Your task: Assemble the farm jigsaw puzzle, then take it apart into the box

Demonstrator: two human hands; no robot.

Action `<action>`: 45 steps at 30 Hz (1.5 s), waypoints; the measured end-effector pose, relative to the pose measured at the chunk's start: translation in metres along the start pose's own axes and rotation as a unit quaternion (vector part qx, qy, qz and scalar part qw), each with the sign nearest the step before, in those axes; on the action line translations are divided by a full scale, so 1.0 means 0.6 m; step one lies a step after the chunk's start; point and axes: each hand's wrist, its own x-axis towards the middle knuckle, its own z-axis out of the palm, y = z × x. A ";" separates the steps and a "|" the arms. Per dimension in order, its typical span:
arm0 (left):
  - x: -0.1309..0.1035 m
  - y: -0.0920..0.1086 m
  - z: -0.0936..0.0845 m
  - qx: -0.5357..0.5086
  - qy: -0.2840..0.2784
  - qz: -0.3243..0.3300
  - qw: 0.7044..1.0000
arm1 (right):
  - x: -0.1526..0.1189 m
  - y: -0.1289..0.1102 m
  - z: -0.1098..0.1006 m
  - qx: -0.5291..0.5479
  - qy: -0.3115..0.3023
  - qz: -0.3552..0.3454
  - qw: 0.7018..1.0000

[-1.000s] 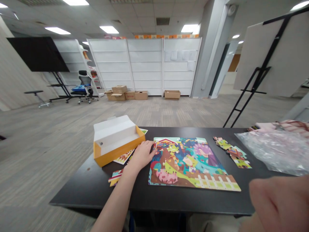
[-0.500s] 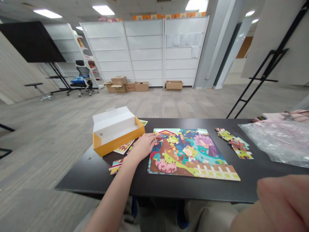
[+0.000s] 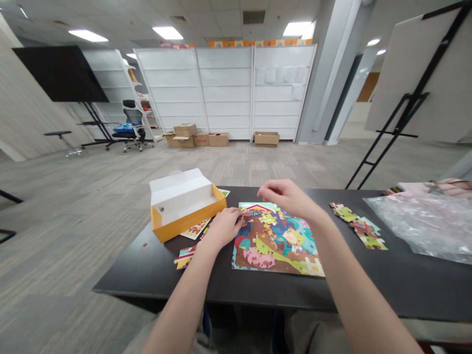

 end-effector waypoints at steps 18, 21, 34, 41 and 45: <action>0.001 0.008 -0.015 0.046 -0.016 0.012 0.999 | 0.049 0.122 0.120 -0.354 -0.103 0.045 0.929; 0.004 0.013 -0.011 0.061 -0.022 0.009 0.998 | 0.047 0.125 0.122 -0.358 -0.116 0.043 0.925; 0.001 0.022 -0.010 0.076 0.006 0.030 0.997 | 0.044 0.130 0.122 -0.330 -0.104 0.053 0.937; 0.004 0.020 -0.005 0.023 0.068 0.039 0.997 | 0.042 0.132 0.130 -0.343 -0.091 0.054 0.933; 0.001 0.010 -0.013 -0.038 0.169 0.059 0.983 | 0.041 0.134 0.136 -0.354 -0.080 0.061 0.930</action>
